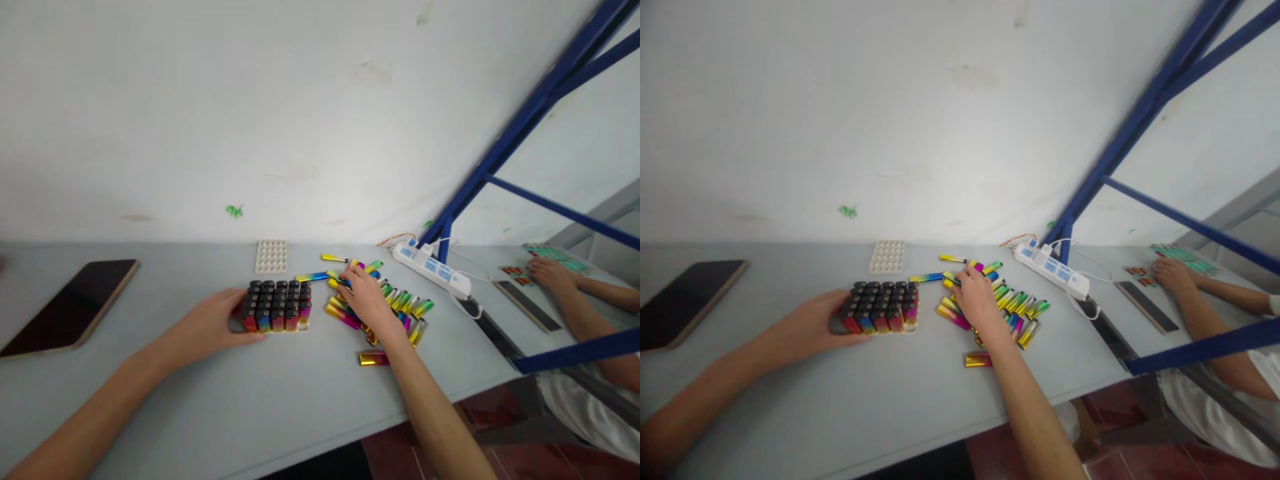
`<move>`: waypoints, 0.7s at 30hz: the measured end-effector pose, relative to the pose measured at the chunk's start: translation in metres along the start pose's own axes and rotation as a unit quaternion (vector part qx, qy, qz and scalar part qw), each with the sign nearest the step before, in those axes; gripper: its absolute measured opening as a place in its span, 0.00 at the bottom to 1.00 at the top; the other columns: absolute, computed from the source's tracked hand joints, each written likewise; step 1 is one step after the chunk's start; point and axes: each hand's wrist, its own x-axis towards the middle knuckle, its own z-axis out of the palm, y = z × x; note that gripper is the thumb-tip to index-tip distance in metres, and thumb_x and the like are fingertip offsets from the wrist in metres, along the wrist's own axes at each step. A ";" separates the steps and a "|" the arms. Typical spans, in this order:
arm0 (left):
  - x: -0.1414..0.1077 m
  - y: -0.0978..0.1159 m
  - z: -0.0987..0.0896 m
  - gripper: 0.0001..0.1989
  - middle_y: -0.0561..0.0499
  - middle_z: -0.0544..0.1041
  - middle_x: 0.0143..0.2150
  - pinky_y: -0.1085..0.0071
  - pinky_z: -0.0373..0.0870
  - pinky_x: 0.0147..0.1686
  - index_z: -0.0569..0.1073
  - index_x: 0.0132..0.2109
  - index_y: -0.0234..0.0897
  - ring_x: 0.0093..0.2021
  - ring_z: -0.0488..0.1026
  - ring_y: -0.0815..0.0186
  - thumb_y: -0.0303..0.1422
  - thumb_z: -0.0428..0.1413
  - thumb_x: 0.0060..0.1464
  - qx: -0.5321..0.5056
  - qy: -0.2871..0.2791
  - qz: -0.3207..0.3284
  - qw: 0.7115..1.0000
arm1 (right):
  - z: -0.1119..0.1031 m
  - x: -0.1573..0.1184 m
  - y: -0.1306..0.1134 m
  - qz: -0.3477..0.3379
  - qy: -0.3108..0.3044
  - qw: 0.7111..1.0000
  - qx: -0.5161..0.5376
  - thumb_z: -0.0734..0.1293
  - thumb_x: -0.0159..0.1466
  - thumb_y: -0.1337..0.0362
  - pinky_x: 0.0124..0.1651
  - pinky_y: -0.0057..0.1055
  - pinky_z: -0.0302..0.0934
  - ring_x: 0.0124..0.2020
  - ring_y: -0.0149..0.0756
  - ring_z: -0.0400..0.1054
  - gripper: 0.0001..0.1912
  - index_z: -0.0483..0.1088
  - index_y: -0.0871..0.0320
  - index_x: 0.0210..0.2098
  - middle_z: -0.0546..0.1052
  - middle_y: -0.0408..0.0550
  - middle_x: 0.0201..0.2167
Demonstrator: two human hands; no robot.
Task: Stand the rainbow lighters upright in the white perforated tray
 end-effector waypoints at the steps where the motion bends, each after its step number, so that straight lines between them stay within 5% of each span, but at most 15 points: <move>1: 0.000 0.000 0.000 0.28 0.44 0.84 0.48 0.57 0.76 0.50 0.80 0.47 0.40 0.47 0.80 0.47 0.54 0.68 0.45 0.001 -0.004 0.008 1.000 | -0.001 0.000 -0.002 0.002 -0.005 1.000 -0.001 0.69 0.71 0.66 0.57 0.44 0.66 0.54 0.50 0.72 0.09 0.78 0.57 0.50 0.78 0.59 0.52; 10: -0.002 0.002 0.001 0.25 0.43 0.83 0.46 0.54 0.77 0.49 0.78 0.45 0.41 0.46 0.80 0.47 0.53 0.68 0.46 -0.008 0.001 0.025 1.000 | -0.005 0.000 0.000 0.035 -0.038 0.998 0.039 0.74 0.65 0.69 0.57 0.42 0.68 0.48 0.47 0.74 0.02 0.79 0.59 0.38 0.77 0.56 0.46; 16: 0.000 -0.002 0.003 0.24 0.44 0.84 0.44 0.52 0.78 0.46 0.80 0.42 0.45 0.44 0.80 0.45 0.53 0.69 0.42 -0.023 0.016 0.031 0.999 | 0.001 -0.002 0.002 -0.004 0.037 0.999 0.021 0.66 0.72 0.66 0.58 0.49 0.65 0.52 0.54 0.72 0.06 0.74 0.59 0.47 0.79 0.61 0.48; 21: 0.000 -0.006 0.005 0.24 0.45 0.84 0.44 0.54 0.78 0.44 0.79 0.41 0.46 0.43 0.80 0.46 0.55 0.69 0.43 -0.021 0.019 0.040 0.999 | -0.009 -0.002 -0.006 0.028 0.094 0.985 0.145 0.59 0.77 0.59 0.45 0.38 0.65 0.39 0.45 0.74 0.13 0.67 0.59 0.55 0.81 0.52 0.38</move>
